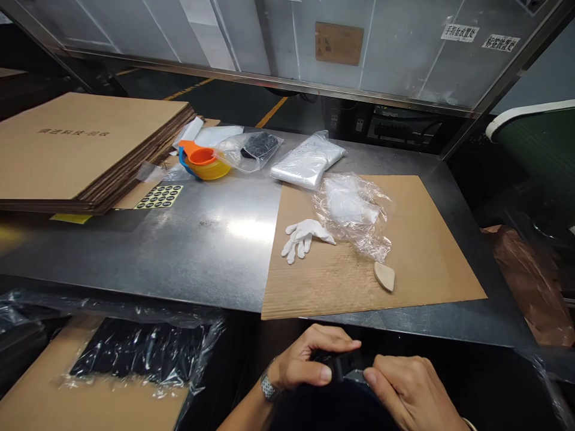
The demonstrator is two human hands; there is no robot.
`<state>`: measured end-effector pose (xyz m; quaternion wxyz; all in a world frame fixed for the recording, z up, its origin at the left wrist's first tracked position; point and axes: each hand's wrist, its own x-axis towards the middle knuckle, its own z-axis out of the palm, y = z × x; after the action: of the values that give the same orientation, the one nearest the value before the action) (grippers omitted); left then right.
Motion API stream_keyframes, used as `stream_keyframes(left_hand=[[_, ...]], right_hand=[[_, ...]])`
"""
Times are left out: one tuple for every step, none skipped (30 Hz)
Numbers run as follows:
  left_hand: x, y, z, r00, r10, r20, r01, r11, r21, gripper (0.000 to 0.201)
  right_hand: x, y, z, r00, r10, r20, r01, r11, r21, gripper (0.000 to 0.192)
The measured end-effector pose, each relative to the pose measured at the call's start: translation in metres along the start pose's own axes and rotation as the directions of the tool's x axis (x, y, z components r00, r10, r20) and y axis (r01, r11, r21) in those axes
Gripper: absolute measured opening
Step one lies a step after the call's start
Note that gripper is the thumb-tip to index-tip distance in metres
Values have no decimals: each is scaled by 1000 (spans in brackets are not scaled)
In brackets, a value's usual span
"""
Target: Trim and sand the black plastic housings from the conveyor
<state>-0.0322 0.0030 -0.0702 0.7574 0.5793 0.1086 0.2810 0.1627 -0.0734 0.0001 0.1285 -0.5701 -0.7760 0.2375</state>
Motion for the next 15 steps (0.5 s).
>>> stream_keyframes(left_hand=[[0, 0, 0, 1000, -6, -1, 6, 1000, -2, 59], [0, 0, 1, 1000, -18, -6, 18, 1000, -5, 58], [0, 0, 1, 999, -33, -10, 33, 999, -8, 57], [0, 0, 2, 999, -49, -16, 49, 999, -12, 57], [0, 1, 2, 998, -63, -20, 63, 998, -16, 57], [0, 1, 2, 997, -72, -26, 72, 997, -20, 56], [0, 1, 2, 997, -75, -34, 74, 997, -26, 55], [0, 1, 3, 997, -70, -43, 69, 997, -34, 55], [0, 1, 2, 996, -64, -53, 62, 997, -41, 54], [0, 1, 2, 996, -59, -60, 56, 997, -46, 54], [0, 1, 2, 997, -55, -62, 53, 998, -45, 54], [0, 1, 2, 997, -55, -60, 52, 998, -43, 54], [1, 1, 1, 997, -58, -54, 56, 998, -38, 54], [1, 1, 1, 997, -63, -51, 62, 997, -36, 55], [1, 1, 1, 996, -68, -52, 66, 997, -40, 55]], right_hand=[[0, 0, 0, 1000, 8, 10, -8, 1000, 5, 45], [0, 0, 0, 1000, 16, 20, -16, 1000, 7, 45], [0, 1, 0, 999, 23, 31, -23, 1000, 8, 45], [-1, 1, 0, 999, 30, 42, -31, 1000, 7, 45], [-1, 1, 0, 998, 37, 50, -38, 999, 5, 46], [-2, 1, 0, 997, 43, 59, -43, 999, 2, 46], [-2, 1, 0, 997, 43, 69, -43, 999, -3, 46], [-3, 1, 0, 996, 40, 81, -39, 999, -8, 46], [-3, 1, 1, 995, 35, 96, -34, 999, -12, 46], [-3, 1, 1, 993, 31, 111, -30, 999, -12, 46], [-3, 1, 2, 991, 29, 128, -29, 1000, -3, 46], [-3, 1, 2, 989, 31, 145, -34, 999, 14, 45], [-3, 2, 2, 986, 36, 160, -43, 998, 38, 45], [-3, 2, 2, 984, 43, 172, -55, 996, 66, 45], [-3, 2, 1, 983, 48, 179, -65, 993, 94, 44]])
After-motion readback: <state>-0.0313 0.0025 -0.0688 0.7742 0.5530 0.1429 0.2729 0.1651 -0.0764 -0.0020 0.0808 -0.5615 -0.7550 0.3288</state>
